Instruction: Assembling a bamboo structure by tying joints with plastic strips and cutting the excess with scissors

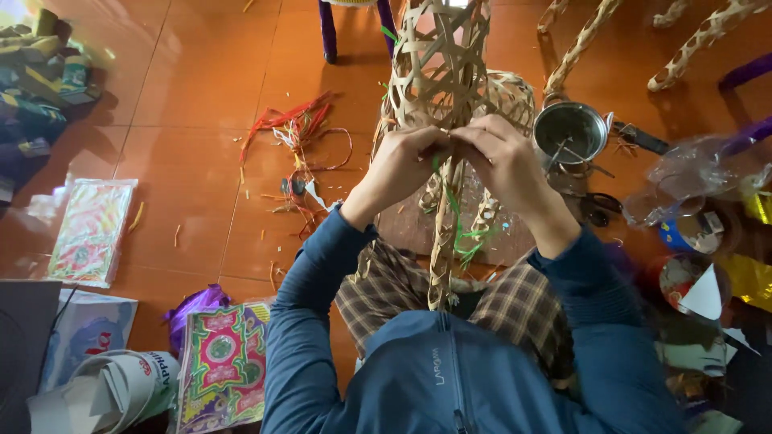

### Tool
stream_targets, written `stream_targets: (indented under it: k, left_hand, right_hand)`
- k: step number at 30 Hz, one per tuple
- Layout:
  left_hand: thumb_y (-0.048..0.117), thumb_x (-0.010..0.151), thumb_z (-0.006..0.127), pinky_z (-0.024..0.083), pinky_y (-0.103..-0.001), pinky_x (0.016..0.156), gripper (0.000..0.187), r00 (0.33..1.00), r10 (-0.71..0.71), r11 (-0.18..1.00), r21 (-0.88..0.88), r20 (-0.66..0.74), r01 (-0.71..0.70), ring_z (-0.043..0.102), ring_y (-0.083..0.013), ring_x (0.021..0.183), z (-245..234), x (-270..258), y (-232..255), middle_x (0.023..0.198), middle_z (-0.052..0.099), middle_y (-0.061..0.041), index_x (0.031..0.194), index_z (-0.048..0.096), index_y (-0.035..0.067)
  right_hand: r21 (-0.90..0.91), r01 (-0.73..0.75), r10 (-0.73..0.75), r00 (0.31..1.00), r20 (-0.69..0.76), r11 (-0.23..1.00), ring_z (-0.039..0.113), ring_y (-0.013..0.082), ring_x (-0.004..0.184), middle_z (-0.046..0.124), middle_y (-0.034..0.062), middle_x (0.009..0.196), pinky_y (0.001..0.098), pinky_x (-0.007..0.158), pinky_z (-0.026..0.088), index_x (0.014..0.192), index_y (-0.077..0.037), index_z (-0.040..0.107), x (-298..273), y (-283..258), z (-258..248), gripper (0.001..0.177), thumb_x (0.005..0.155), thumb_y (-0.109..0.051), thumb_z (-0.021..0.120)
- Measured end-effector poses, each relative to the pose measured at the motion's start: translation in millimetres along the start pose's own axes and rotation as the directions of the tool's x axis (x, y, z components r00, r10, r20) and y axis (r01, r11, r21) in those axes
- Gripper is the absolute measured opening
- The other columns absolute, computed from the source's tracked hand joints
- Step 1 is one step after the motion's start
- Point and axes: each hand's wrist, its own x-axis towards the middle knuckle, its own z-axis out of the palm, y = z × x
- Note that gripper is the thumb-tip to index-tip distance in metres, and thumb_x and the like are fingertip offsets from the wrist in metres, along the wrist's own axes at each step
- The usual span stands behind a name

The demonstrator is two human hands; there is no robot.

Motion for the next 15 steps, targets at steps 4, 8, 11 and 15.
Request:
stream_targets:
  k: [4,8,11,15]
  left_hand:
    - [0.013,0.091,0.084,0.063,-0.045,0.078,0.020,1.000,-0.005,1.000,-0.028,0.002,0.005,0.078,-0.0380,0.087,-3,3,7,0.089,0.076,-0.011,0.108,0.078,0.021]
    - [0.008,0.103,0.067,0.055,-0.058,0.064,0.013,0.994,-0.021,1.000,0.026,0.109,0.018,0.073,-0.0488,0.075,-12,12,19,0.088,0.072,-0.021,0.114,0.062,0.012]
    - [0.007,0.104,0.064,0.056,-0.047,0.056,0.009,0.980,-0.102,0.987,-0.106,0.173,0.122,0.072,-0.0375,0.064,-15,17,18,0.083,0.070,-0.018,0.108,0.056,0.009]
    - [0.001,0.100,0.064,0.059,-0.040,0.044,0.008,0.950,-0.175,0.942,-0.236,0.258,0.238,0.074,-0.0262,0.054,-18,23,31,0.077,0.067,-0.016,0.099,0.056,0.003]
  right_hand:
    - [0.014,-0.009,0.009,1.000,0.005,1.000,0.075,0.0344,0.102,0.072,0.0084,0.105,0.0428,0.086,0.064,0.115,-0.006,0.082,-7,12,14,0.008,0.107,-0.006,0.080]
    - [-0.024,0.033,-0.033,0.999,-0.003,0.999,0.072,0.0392,0.100,0.069,0.0138,0.106,0.0452,0.079,0.063,0.111,0.000,0.074,-3,2,13,0.010,0.103,-0.001,0.079]
    - [-0.028,0.024,-0.024,1.000,0.005,0.999,0.071,0.0426,0.101,0.068,0.0166,0.109,0.0466,0.079,0.063,0.110,0.002,0.071,-6,-3,10,0.010,0.102,0.003,0.077]
    - [-0.017,-0.012,0.013,0.998,0.054,1.000,0.070,0.0443,0.105,0.068,0.0161,0.116,0.0481,0.080,0.063,0.111,0.003,0.070,-10,-17,5,0.007,0.104,0.003,0.072]
